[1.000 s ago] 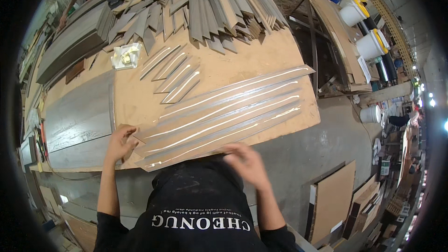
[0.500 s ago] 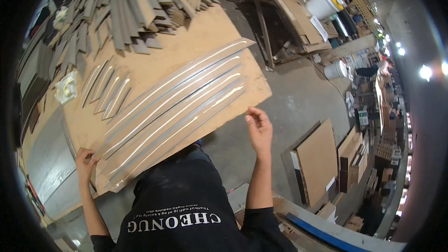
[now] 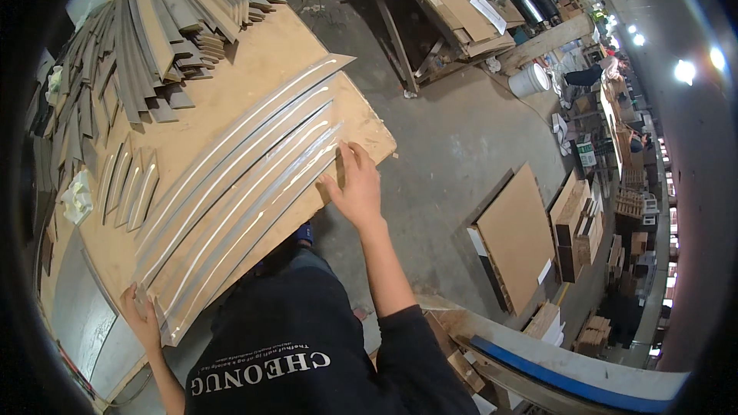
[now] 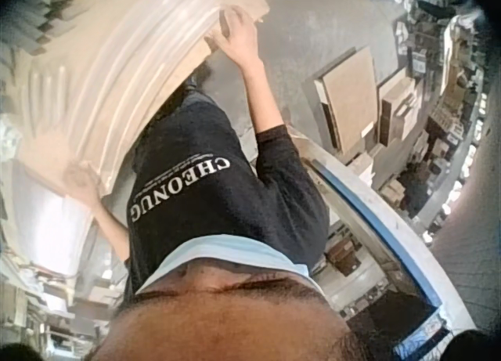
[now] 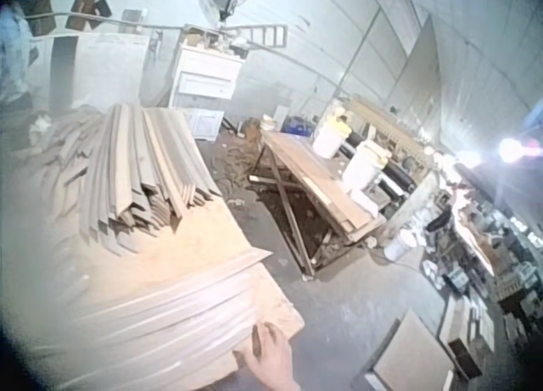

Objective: Applying wood filler or putty to the joints of wood trim pieces in a furniture workshop.

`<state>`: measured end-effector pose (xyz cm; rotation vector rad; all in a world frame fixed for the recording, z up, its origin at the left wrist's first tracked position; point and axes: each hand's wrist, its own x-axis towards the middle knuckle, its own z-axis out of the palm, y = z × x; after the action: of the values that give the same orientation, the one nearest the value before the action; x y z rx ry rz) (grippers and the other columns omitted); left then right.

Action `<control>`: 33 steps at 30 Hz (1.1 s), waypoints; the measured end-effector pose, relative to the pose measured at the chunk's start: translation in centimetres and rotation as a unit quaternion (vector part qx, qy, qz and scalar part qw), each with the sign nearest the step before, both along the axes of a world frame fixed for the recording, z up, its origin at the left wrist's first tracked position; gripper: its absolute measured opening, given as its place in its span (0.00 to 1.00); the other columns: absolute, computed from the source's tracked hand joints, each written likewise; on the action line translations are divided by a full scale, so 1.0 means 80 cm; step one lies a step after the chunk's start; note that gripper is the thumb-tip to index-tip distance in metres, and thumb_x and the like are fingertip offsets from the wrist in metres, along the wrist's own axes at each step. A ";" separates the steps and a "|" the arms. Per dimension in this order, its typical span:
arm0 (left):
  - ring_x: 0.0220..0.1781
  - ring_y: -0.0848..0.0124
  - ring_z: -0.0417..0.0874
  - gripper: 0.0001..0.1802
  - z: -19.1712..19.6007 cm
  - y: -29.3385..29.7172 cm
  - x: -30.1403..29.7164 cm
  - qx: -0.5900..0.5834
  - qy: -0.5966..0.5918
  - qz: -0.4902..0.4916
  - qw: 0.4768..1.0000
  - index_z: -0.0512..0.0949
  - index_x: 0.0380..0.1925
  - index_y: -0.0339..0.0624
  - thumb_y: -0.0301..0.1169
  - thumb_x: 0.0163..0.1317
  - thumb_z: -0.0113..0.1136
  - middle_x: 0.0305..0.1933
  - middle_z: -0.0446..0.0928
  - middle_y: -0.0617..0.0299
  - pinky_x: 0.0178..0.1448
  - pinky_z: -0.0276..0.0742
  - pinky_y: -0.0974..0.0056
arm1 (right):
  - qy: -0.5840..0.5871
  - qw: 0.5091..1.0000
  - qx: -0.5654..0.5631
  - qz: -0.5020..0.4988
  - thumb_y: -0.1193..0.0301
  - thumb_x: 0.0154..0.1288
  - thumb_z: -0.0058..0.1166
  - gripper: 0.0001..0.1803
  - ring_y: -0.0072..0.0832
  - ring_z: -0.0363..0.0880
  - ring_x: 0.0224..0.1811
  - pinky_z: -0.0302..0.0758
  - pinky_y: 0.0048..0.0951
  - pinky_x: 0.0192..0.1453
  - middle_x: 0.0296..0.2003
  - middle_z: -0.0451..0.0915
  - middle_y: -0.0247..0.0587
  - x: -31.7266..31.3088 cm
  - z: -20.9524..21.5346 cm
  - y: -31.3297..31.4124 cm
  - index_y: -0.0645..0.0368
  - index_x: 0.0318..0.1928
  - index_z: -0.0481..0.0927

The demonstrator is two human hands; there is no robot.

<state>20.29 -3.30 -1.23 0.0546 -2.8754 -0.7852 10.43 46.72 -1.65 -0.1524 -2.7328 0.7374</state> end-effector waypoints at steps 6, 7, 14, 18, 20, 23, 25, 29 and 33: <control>0.53 0.57 0.70 0.19 -0.022 -0.041 0.036 0.010 0.008 0.038 0.999 0.71 0.50 0.36 0.23 0.55 0.53 0.48 0.70 0.50 0.58 0.63 0.59 | -0.068 0.995 0.067 -0.020 0.52 0.52 0.57 0.36 0.45 0.64 0.57 0.64 0.43 0.55 0.55 0.65 0.52 -0.013 -0.009 -0.008 0.59 0.58 0.68; 0.50 0.60 0.70 0.19 -0.026 -0.051 0.044 0.014 0.011 0.069 0.997 0.71 0.50 0.36 0.23 0.56 0.53 0.47 0.71 0.52 0.55 0.64 0.61 | -0.065 0.994 0.085 -0.021 0.50 0.52 0.56 0.36 0.46 0.63 0.57 0.64 0.44 0.55 0.56 0.64 0.52 -0.011 -0.009 -0.011 0.59 0.58 0.69; 0.39 0.71 0.68 0.16 -0.044 -0.085 0.076 0.053 0.031 0.152 0.986 0.72 0.50 0.37 0.23 0.60 0.50 0.42 0.71 0.59 0.42 0.63 0.70 | -0.036 0.993 0.112 0.000 0.48 0.53 0.55 0.36 0.51 0.60 0.60 0.60 0.47 0.59 0.59 0.60 0.56 0.000 -0.012 -0.030 0.57 0.58 0.69; 0.40 0.71 0.68 0.16 -0.044 -0.093 0.068 0.039 0.045 0.146 0.988 0.73 0.49 0.37 0.23 0.59 0.50 0.42 0.71 0.59 0.43 0.63 0.69 | -0.042 0.993 0.106 0.011 0.48 0.53 0.55 0.35 0.52 0.57 0.61 0.58 0.47 0.61 0.61 0.59 0.57 0.006 -0.013 -0.045 0.56 0.58 0.70; 0.41 0.70 0.69 0.16 -0.041 -0.096 0.065 0.038 0.041 0.139 0.989 0.73 0.49 0.37 0.24 0.60 0.50 0.42 0.71 0.59 0.44 0.64 0.69 | -0.036 0.993 0.113 0.015 0.48 0.53 0.55 0.35 0.53 0.57 0.61 0.57 0.48 0.62 0.61 0.58 0.57 0.011 -0.013 -0.053 0.55 0.58 0.70; 0.42 0.68 0.70 0.16 -0.036 -0.101 0.061 0.007 0.054 0.136 0.989 0.73 0.49 0.38 0.24 0.60 0.51 0.42 0.71 0.58 0.45 0.65 0.67 | -0.038 0.992 0.121 0.022 0.48 0.53 0.55 0.35 0.55 0.56 0.61 0.56 0.49 0.62 0.61 0.58 0.57 0.019 -0.013 -0.066 0.54 0.58 0.70; 0.43 0.68 0.70 0.16 -0.034 -0.105 0.058 0.011 0.053 0.141 0.989 0.73 0.49 0.37 0.25 0.60 0.51 0.43 0.72 0.58 0.47 0.65 0.67 | -0.038 0.991 0.122 0.024 0.49 0.53 0.55 0.34 0.56 0.55 0.61 0.56 0.50 0.62 0.61 0.57 0.57 0.024 -0.013 -0.075 0.52 0.58 0.70; 0.47 0.66 0.72 0.14 -0.029 -0.113 0.053 0.022 0.050 0.146 0.988 0.73 0.48 0.37 0.26 0.62 0.50 0.45 0.72 0.56 0.51 0.66 0.65 | -0.036 0.992 0.121 0.030 0.49 0.53 0.55 0.34 0.57 0.55 0.62 0.55 0.51 0.62 0.61 0.57 0.57 0.037 -0.012 -0.092 0.52 0.58 0.70; 0.48 0.65 0.72 0.14 -0.025 -0.120 0.051 0.015 0.049 0.142 0.989 0.73 0.47 0.36 0.26 0.62 0.50 0.46 0.72 0.55 0.53 0.66 0.65 | -0.036 0.991 0.124 0.032 0.49 0.52 0.56 0.35 0.56 0.54 0.62 0.55 0.51 0.62 0.62 0.57 0.56 0.052 -0.011 -0.112 0.52 0.59 0.69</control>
<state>24.35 -12.91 -3.20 0.4078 -2.6805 -0.7499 14.55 37.73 -2.54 -0.0366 -2.8800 0.4096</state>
